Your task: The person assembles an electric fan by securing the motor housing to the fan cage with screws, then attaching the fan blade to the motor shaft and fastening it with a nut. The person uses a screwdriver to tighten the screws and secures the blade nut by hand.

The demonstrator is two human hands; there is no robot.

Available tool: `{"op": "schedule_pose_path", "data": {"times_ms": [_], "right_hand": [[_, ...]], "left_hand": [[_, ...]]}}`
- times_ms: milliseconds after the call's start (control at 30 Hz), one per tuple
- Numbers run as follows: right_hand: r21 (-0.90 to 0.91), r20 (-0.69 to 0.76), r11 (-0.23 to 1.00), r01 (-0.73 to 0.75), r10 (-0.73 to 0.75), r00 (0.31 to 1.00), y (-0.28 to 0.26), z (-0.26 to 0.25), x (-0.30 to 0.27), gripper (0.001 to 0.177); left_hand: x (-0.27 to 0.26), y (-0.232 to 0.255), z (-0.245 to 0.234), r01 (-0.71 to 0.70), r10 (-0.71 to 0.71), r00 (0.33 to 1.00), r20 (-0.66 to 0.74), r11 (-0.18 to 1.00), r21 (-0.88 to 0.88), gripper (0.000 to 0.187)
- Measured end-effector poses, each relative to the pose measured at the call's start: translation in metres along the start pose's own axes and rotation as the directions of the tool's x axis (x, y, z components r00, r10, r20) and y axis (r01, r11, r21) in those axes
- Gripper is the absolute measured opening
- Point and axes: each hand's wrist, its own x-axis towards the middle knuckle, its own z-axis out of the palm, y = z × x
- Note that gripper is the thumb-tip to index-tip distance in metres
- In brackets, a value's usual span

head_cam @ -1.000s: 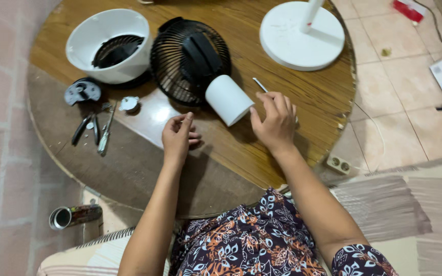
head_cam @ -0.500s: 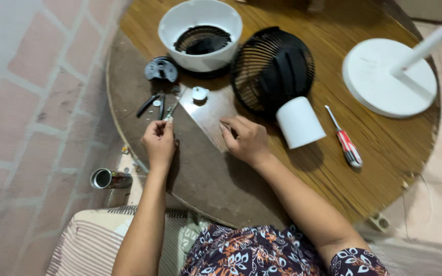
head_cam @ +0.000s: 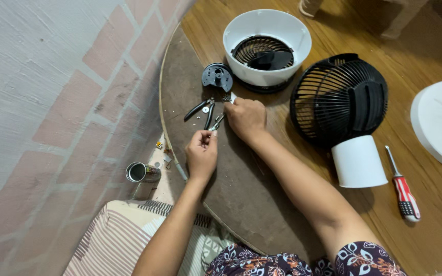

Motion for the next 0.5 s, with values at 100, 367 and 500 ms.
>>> {"op": "schedule_pose_path", "data": {"times_ms": [100, 367, 500], "right_hand": [[-0.06, 0.05, 0.998, 0.008, -0.005, 0.999, 0.005, 0.025, 0.01, 0.009], [-0.113, 0.095, 0.993, 0.032, -0.022, 0.995, 0.016, 0.052, 0.016, 0.013], [-0.095, 0.067, 0.993, 0.068, -0.062, 0.996, 0.012, 0.042, 0.016, 0.011]], "left_hand": [[0.0, 0.002, -0.001, -0.002, 0.002, 1.0, 0.004, 1.0, 0.006, 0.019], [0.0, 0.004, -0.001, -0.006, 0.006, 1.0, 0.008, 1.0, -0.013, 0.018], [0.0, 0.001, 0.001, -0.018, 0.019, 1.0, 0.009, 1.0, -0.012, 0.02]]}}
